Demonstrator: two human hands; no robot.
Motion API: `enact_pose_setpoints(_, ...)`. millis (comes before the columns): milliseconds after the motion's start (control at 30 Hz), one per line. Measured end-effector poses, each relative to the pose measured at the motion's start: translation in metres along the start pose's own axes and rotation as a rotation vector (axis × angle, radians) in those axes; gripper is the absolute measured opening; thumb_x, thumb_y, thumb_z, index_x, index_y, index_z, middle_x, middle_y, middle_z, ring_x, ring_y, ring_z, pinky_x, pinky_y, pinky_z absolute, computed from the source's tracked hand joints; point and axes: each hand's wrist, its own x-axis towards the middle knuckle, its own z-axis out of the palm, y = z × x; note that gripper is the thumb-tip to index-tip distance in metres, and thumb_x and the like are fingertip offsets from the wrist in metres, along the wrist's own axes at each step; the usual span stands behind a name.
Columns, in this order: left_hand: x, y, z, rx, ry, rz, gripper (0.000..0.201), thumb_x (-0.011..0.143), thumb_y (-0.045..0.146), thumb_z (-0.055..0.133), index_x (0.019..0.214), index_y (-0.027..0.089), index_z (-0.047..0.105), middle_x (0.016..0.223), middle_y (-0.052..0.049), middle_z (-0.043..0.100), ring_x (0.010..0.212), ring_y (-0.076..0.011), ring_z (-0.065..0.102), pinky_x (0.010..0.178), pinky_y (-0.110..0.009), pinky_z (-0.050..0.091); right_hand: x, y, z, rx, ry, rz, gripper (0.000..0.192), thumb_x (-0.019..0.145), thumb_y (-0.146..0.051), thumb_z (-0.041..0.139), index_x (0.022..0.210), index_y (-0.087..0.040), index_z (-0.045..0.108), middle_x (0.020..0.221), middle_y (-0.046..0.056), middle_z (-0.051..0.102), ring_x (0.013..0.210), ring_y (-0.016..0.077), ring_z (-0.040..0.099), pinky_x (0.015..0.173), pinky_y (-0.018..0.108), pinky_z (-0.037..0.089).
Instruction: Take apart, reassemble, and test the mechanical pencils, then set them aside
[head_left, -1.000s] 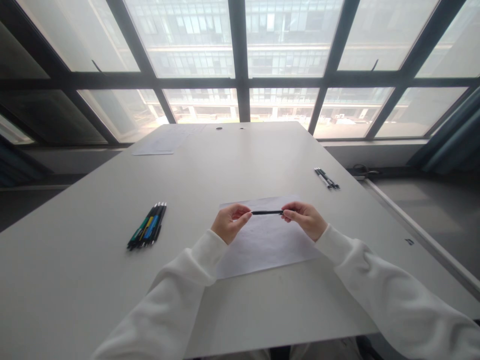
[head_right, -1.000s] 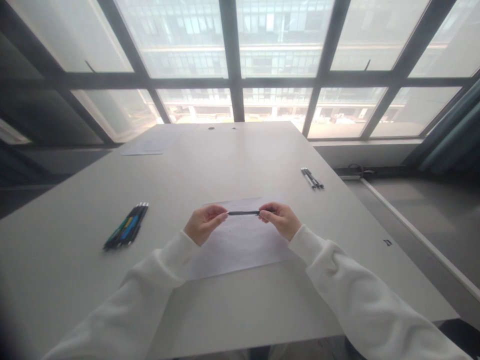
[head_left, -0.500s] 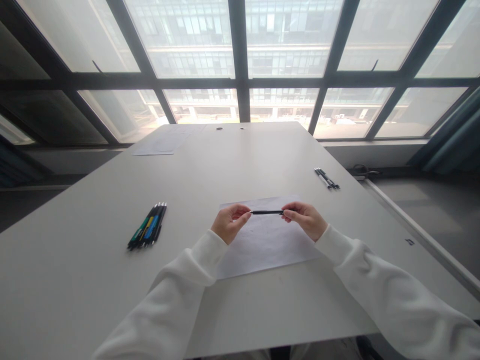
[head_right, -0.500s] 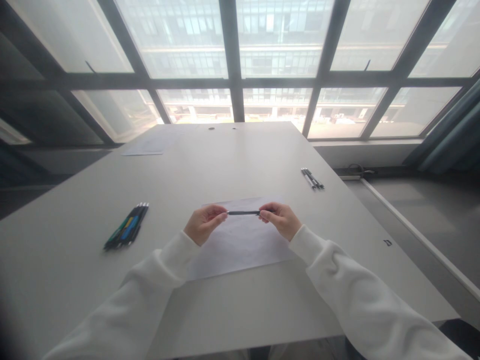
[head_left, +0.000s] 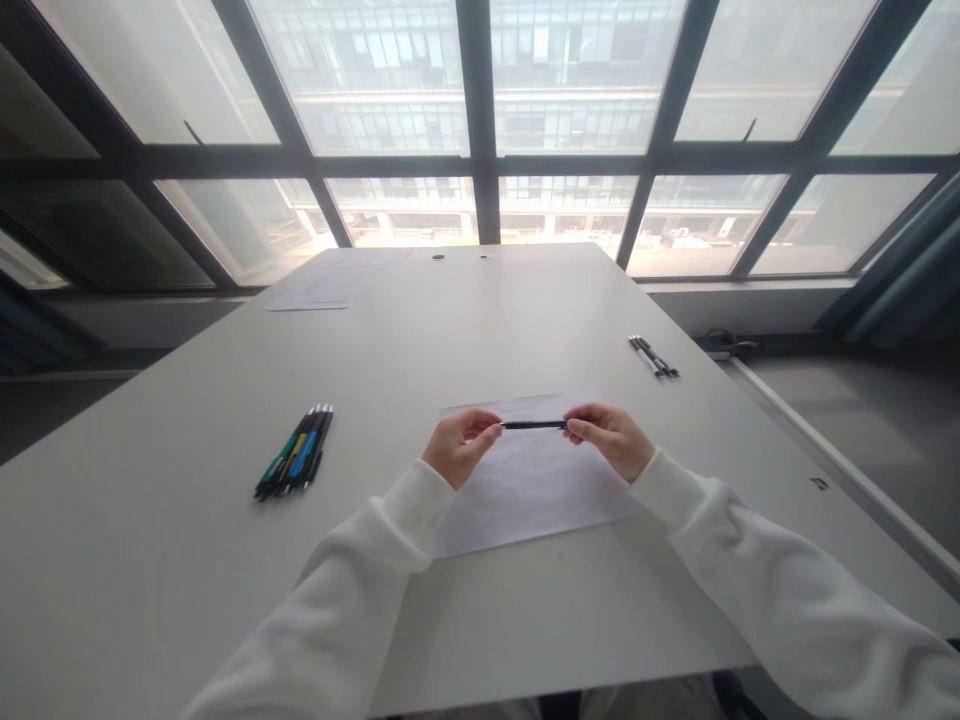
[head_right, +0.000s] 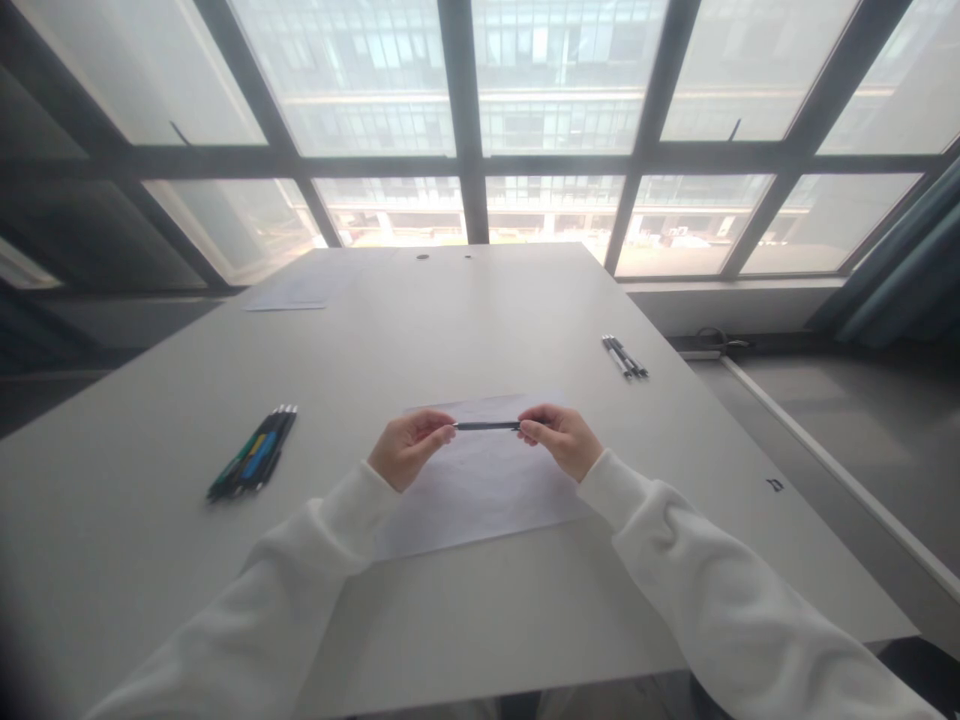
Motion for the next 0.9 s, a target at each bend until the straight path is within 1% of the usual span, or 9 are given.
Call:
enact_pose_setpoints(100, 0.0001, 0.0007, -0.0007, 0.008, -0.008, 0.0, 0.023, 0.072, 0.035, 0.06, 0.081, 0.014, 0.064, 0.073, -0.006, 0.066, 0.069, -0.0167, 0.061, 0.064, -0.028, 0.049, -0.0004, -0.0009, 0.0005, 0.004, 0.004, 0.002, 0.031, 0.067, -0.041, 0.066, 0.083, -0.014, 0.063, 0.067, 0.005, 0.064, 0.061, 0.0138, 0.055, 0.061, 0.03, 0.045)
enact_pose_setpoints(233, 0.0003, 0.0, 0.0, -0.005, 0.019, 0.035, 0.026, 0.068, 0.032, 0.064, 0.088, 0.015, 0.062, 0.077, -0.006, 0.065, 0.071, -0.0157, 0.061, 0.067, -0.027, 0.05, -0.0008, -0.0018, 0.0007, 0.012, 0.006, 0.005, 0.03, 0.067, -0.04, 0.066, 0.081, -0.014, 0.063, 0.067, 0.005, 0.064, 0.061, 0.0134, 0.055, 0.061, 0.029, 0.044)
enact_pose_setpoints(333, 0.0005, -0.001, 0.001, 0.003, 0.018, 0.048, 0.022, 0.069, 0.03, 0.063, 0.085, 0.015, 0.062, 0.078, -0.005, 0.064, 0.071, -0.0151, 0.06, 0.068, -0.027, 0.05, -0.0006, -0.0016, 0.0004, 0.013, 0.003, 0.007, 0.029, 0.068, -0.038, 0.066, 0.082, -0.013, 0.062, 0.067, 0.005, 0.064, 0.061, 0.0131, 0.055, 0.06, 0.029, 0.044)
enact_pose_setpoints(433, 0.0003, -0.0003, 0.0013, 0.026, 0.004, 0.036, 0.021, 0.07, 0.031, 0.062, 0.083, 0.014, 0.062, 0.077, -0.006, 0.065, 0.072, -0.0162, 0.061, 0.068, -0.028, 0.05, -0.0003, -0.0013, 0.0003, 0.011, 0.002, 0.005, 0.029, 0.068, -0.038, 0.066, 0.082, -0.013, 0.062, 0.067, 0.005, 0.064, 0.061, 0.013, 0.054, 0.06, 0.029, 0.044)
enact_pose_setpoints(633, -0.0006, 0.0036, 0.0002, 0.055, -0.012, 0.002, 0.025, 0.073, 0.036, 0.059, 0.082, 0.013, 0.064, 0.075, -0.007, 0.068, 0.071, -0.0181, 0.063, 0.067, -0.029, 0.05, -0.0006, -0.0023, 0.0011, 0.02, 0.009, 0.014, 0.029, 0.067, -0.039, 0.067, 0.081, -0.014, 0.063, 0.066, 0.004, 0.064, 0.06, 0.0132, 0.054, 0.06, 0.029, 0.044)
enact_pose_setpoints(733, -0.0006, 0.0048, -0.0002, 0.052, -0.013, -0.013, 0.026, 0.072, 0.036, 0.06, 0.084, 0.013, 0.065, 0.079, -0.009, 0.069, 0.074, -0.0191, 0.063, 0.068, -0.03, 0.05, -0.0008, -0.0022, 0.0009, 0.021, 0.005, 0.012, 0.028, 0.067, -0.038, 0.067, 0.081, -0.014, 0.063, 0.066, 0.004, 0.064, 0.06, 0.0132, 0.055, 0.061, 0.029, 0.044)
enact_pose_setpoints(833, -0.0003, 0.0049, 0.0001, 0.02, 0.011, 0.014, 0.03, 0.068, 0.032, 0.064, 0.091, 0.013, 0.064, 0.085, -0.009, 0.068, 0.076, -0.0183, 0.063, 0.071, -0.03, 0.05, -0.0007, -0.0017, 0.0007, 0.02, 0.007, 0.009, 0.029, 0.067, -0.039, 0.067, 0.081, -0.014, 0.063, 0.066, 0.004, 0.064, 0.06, 0.0133, 0.055, 0.061, 0.029, 0.044)
enact_pose_setpoints(900, -0.0001, 0.0044, 0.0006, -0.002, 0.018, 0.037, 0.028, 0.068, 0.029, 0.064, 0.091, 0.014, 0.063, 0.086, -0.008, 0.067, 0.074, -0.0168, 0.062, 0.07, -0.029, 0.05, -0.0005, -0.0014, 0.0008, 0.018, 0.01, 0.01, 0.03, 0.067, -0.04, 0.067, 0.081, -0.014, 0.063, 0.066, 0.004, 0.064, 0.06, 0.0134, 0.055, 0.061, 0.029, 0.044)
